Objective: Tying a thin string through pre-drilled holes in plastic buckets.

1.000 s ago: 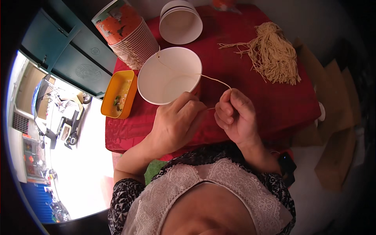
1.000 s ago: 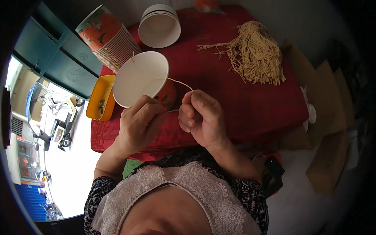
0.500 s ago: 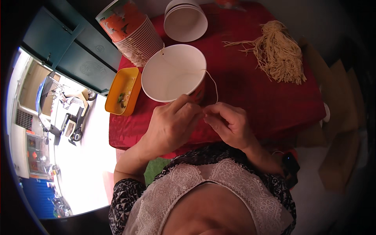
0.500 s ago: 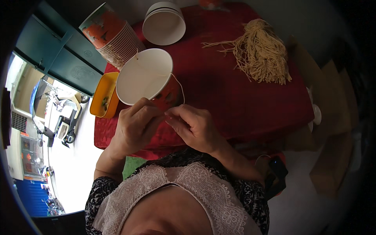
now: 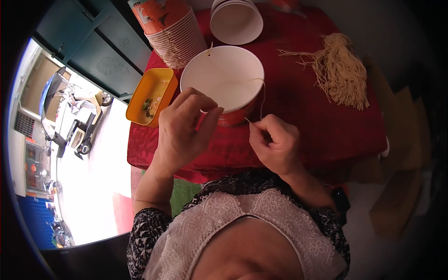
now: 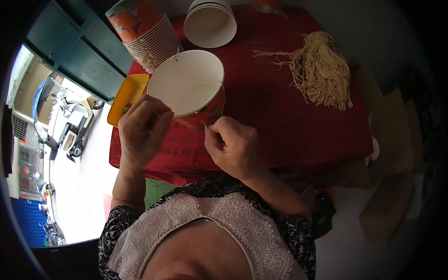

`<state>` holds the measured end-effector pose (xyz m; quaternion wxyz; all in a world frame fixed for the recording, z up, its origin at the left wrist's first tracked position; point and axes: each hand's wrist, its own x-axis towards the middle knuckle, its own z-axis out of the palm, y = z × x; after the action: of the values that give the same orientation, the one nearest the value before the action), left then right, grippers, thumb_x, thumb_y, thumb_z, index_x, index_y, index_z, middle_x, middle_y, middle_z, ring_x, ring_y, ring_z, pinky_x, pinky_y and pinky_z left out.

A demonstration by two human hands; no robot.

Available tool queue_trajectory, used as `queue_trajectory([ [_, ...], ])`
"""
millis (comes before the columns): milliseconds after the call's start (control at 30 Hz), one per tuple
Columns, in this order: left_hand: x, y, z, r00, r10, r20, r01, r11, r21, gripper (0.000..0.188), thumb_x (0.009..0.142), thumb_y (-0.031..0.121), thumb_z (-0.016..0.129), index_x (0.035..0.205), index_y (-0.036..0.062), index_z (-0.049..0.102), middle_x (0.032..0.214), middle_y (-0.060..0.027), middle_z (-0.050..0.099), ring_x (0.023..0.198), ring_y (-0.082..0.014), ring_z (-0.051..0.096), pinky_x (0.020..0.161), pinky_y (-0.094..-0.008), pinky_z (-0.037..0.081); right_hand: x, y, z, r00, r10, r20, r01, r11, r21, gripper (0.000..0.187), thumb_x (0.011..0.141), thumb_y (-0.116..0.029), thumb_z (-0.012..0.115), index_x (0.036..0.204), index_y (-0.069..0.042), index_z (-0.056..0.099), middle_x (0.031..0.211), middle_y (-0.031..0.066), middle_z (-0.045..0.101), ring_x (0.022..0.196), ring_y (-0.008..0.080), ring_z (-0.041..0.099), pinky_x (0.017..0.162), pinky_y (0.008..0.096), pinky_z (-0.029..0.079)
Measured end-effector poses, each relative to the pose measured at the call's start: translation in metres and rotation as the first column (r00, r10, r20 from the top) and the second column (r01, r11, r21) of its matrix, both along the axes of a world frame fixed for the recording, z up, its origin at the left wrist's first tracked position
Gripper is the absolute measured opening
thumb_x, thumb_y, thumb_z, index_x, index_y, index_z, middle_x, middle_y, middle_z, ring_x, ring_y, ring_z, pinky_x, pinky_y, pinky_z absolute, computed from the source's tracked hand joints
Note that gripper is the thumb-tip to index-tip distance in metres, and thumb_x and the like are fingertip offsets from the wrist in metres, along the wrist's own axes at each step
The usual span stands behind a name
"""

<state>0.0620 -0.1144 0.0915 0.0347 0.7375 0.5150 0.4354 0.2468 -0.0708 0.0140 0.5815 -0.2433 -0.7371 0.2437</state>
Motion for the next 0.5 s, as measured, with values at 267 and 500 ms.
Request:
queue_trajectory([
  [267, -0.011, 0.001, -0.002, 0.999, 0.031, 0.028, -0.03, 1.0, -0.008, 0.01, 0.079, -0.002, 0.069, 0.082, 0.0011, 0.061, 0.077, -0.0079, 0.059, 0.059, -0.0168, 0.058, 0.053, -0.0261, 0.045, -0.01, 0.005, -0.004, 0.994, -0.094, 0.052, 0.087, 0.988, 0.131, 0.017, 0.074, 0.008, 0.067, 0.073, -0.002, 0.053, 0.059, 0.0075, 0.051, 0.046, 0.0177, 0.051, 0.043, 0.0299, 0.039],
  [500, -0.014, 0.003, -0.004, 0.999, 0.006, 0.038, -0.006, 1.0, 0.0, 0.009, 0.079, -0.003, 0.069, 0.083, 0.0001, 0.061, 0.077, -0.0089, 0.06, 0.06, -0.0178, 0.059, 0.054, -0.0266, 0.045, -0.015, 0.008, -0.008, 0.993, -0.108, 0.044, 0.099, 0.982, 0.161, 0.017, 0.074, 0.009, 0.067, 0.075, -0.002, 0.053, 0.06, 0.0067, 0.05, 0.046, 0.0171, 0.05, 0.043, 0.0295, 0.039],
])
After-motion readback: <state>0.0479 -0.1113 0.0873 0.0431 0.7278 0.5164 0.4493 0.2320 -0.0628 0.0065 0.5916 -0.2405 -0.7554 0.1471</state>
